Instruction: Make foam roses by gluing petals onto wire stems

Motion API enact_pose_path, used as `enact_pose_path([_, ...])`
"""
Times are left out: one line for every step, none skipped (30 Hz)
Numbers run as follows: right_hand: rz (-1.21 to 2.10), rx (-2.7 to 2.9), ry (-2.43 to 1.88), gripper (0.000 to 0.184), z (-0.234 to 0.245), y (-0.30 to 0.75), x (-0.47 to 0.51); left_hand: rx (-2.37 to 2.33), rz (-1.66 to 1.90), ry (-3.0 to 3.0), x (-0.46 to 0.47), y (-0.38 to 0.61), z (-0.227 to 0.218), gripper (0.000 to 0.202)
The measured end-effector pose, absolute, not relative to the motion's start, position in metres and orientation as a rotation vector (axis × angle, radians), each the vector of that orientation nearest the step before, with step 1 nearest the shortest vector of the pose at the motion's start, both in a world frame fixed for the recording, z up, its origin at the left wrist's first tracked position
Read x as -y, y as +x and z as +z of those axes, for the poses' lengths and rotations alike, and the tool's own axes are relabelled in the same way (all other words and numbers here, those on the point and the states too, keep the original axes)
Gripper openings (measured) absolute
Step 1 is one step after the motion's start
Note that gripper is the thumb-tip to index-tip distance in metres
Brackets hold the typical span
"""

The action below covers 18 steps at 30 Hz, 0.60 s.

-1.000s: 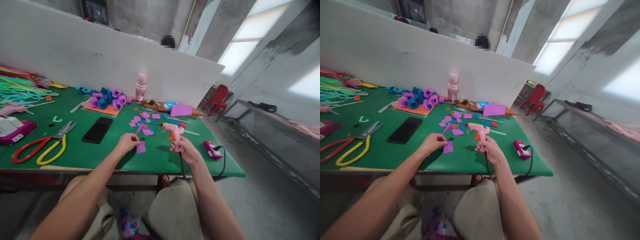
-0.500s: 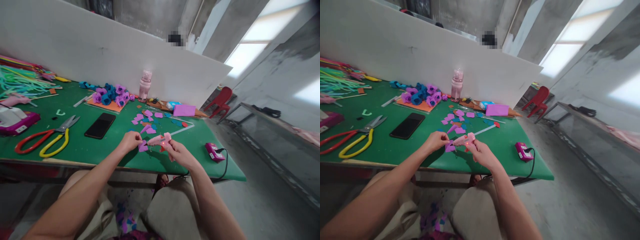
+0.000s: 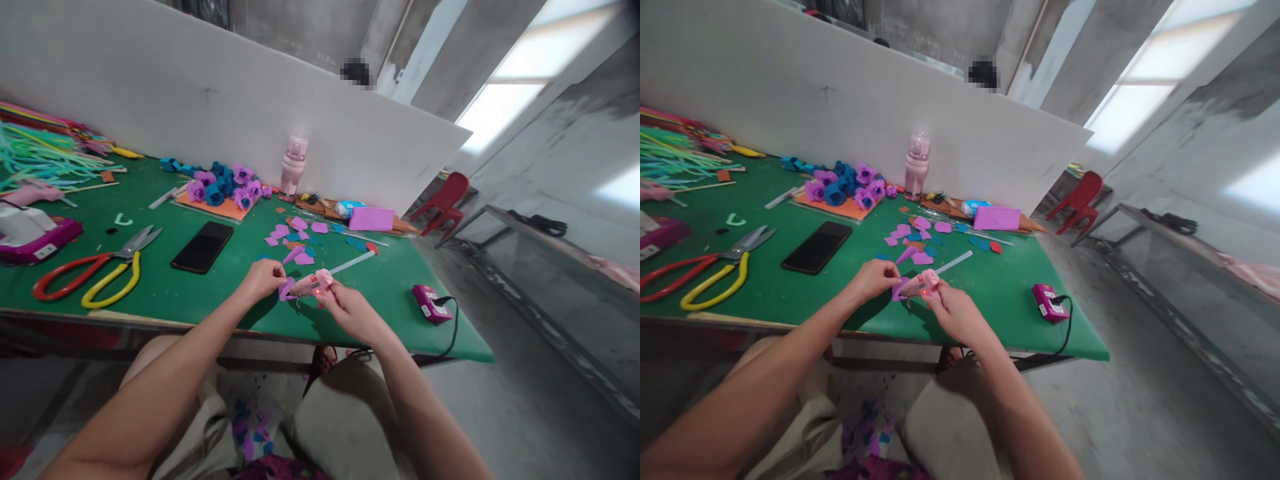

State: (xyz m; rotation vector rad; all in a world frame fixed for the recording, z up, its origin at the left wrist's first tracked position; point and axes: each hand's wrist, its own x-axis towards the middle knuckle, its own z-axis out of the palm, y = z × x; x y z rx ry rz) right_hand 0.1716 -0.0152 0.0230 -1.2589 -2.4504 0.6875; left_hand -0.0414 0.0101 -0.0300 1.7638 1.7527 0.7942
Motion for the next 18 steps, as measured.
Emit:
enact_pose_path([0.689,2.452,-1.259,0.030,0.0223,0.1712,0.0152,-1.754,0.791,1.764,-0.0099,-0.0413,-0.0294,0.009])
enact_pose_path([0.693,2.452,-1.258,0.029,0.0216,0.1708,0.0152,-1.754,0.788,1.764,-0.0097,-0.0412,-0.0289,0.009])
enact_pose_path([0.698,2.453,-1.258,0.028,0.0211,0.1705,0.0151,-1.754,0.784,1.764,-0.0096,-0.0411,-0.0285,0.009])
enact_pose_path([0.701,2.454,-1.260,0.028,0.0207,0.1702,0.0151,-1.754,0.781,1.764,-0.0096,-0.0411,-0.0282,0.009])
enact_pose_path([0.699,2.454,-1.264,0.027,0.0205,0.1700,0.0151,-1.753,0.778,1.765,-0.0097,-0.0412,-0.0281,0.009])
enact_pose_path([0.694,2.453,-1.269,0.027,0.0204,0.1697,0.0152,-1.752,0.775,1.766,-0.0098,-0.0413,-0.0281,0.009])
enact_pose_path([0.692,2.456,-1.273,0.027,0.0205,0.1695,0.0153,-1.751,0.773,1.767,-0.0099,-0.0414,-0.0282,0.009])
enact_pose_path([0.691,2.459,-1.275,0.027,0.0208,0.1693,0.0155,-1.750,0.772,1.769,-0.0101,-0.0415,-0.0284,0.009])
enact_pose_path([0.693,2.464,-1.273,0.028,0.0210,0.1691,0.0157,-1.749,0.771,1.770,-0.0102,-0.0415,-0.0286,0.010])
enact_pose_path([0.698,2.469,-1.268,0.029,0.0213,0.1690,0.0159,-1.749,0.771,1.771,-0.0103,-0.0416,-0.0289,0.010])
enact_pose_path([0.704,2.472,-1.262,0.029,0.0214,0.1689,0.0161,-1.748,0.771,1.771,-0.0104,-0.0416,-0.0292,0.009])
enact_pose_path([0.709,2.473,-1.255,0.029,0.0215,0.1689,0.0162,-1.748,0.772,1.772,-0.0105,-0.0416,-0.0294,0.009])
enact_pose_path([0.711,2.472,-1.250,0.030,0.0214,0.1689,0.0163,-1.747,0.772,1.772,-0.0106,-0.0416,-0.0297,0.009])
enact_pose_path([0.710,2.470,-1.246,0.029,0.0213,0.1690,0.0164,-1.746,0.772,1.772,-0.0107,-0.0417,-0.0300,0.009])
enact_pose_path([0.707,2.471,-1.245,0.029,0.0211,0.1690,0.0164,-1.746,0.773,1.772,-0.0108,-0.0417,-0.0302,0.009])
enact_pose_path([0.703,2.473,-1.244,0.029,0.0209,0.1690,0.0164,-1.746,0.774,1.772,-0.0109,-0.0417,-0.0305,0.009])
enact_pose_path([0.698,2.476,-1.245,0.029,0.0207,0.1690,0.0164,-1.745,0.774,1.771,-0.0110,-0.0418,-0.0308,0.010])
enact_pose_path([0.691,2.480,-1.247,0.029,0.0206,0.1689,0.0164,-1.744,0.774,1.770,-0.0111,-0.0419,-0.0310,0.010])
